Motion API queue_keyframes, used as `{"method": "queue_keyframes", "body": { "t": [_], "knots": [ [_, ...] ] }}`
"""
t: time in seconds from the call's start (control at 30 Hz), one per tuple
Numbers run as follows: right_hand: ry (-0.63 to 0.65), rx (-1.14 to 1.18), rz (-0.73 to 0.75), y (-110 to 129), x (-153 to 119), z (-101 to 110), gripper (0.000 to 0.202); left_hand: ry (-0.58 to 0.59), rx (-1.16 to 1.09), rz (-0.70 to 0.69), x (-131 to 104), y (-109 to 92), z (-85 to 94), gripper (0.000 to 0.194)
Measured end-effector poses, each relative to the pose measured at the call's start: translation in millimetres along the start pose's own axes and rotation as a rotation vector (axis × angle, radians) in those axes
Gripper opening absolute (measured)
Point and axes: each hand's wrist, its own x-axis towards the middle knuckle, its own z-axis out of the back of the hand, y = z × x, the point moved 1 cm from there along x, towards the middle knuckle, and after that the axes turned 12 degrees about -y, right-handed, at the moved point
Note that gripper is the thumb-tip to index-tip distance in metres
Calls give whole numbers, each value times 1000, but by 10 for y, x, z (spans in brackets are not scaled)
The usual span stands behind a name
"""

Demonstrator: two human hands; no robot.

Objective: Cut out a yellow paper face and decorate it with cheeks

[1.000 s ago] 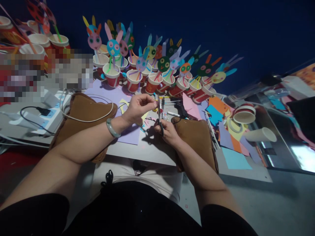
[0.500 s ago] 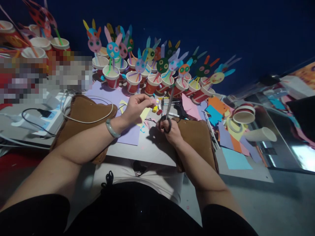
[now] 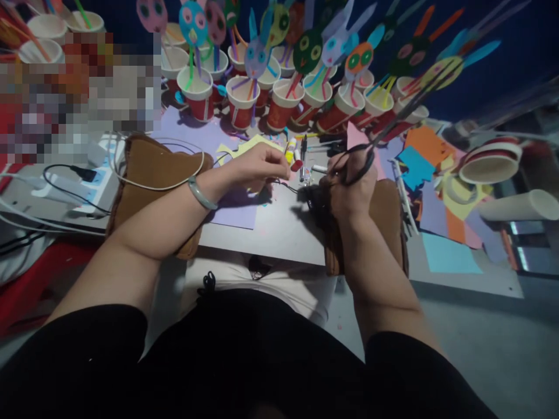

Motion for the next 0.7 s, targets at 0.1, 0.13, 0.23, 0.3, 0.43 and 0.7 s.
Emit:
{"method": "queue_keyframes", "body": {
  "t": [0.1,0.13,0.23,0.3,0.43,0.7],
  "knots": [
    [-108,143,-240,-76,102,-36,66,277,200,-24,13,26,79,9],
    [-135,159,-298,-75,119,-50,68,332,264,-43,16,21,115,10],
    [-216,179,-378,-25,103,-83,71,553,433,-39,5,-14,192,12],
    [-171,140,-357,20,56,-102,69,668,509,-2,-19,-38,190,13],
    [-111,42,-259,64,-21,-132,65,759,654,15,-88,-43,60,15],
    [-190,176,-164,38,-12,-181,66,786,731,-16,-123,-17,2,15]
  ]
}}
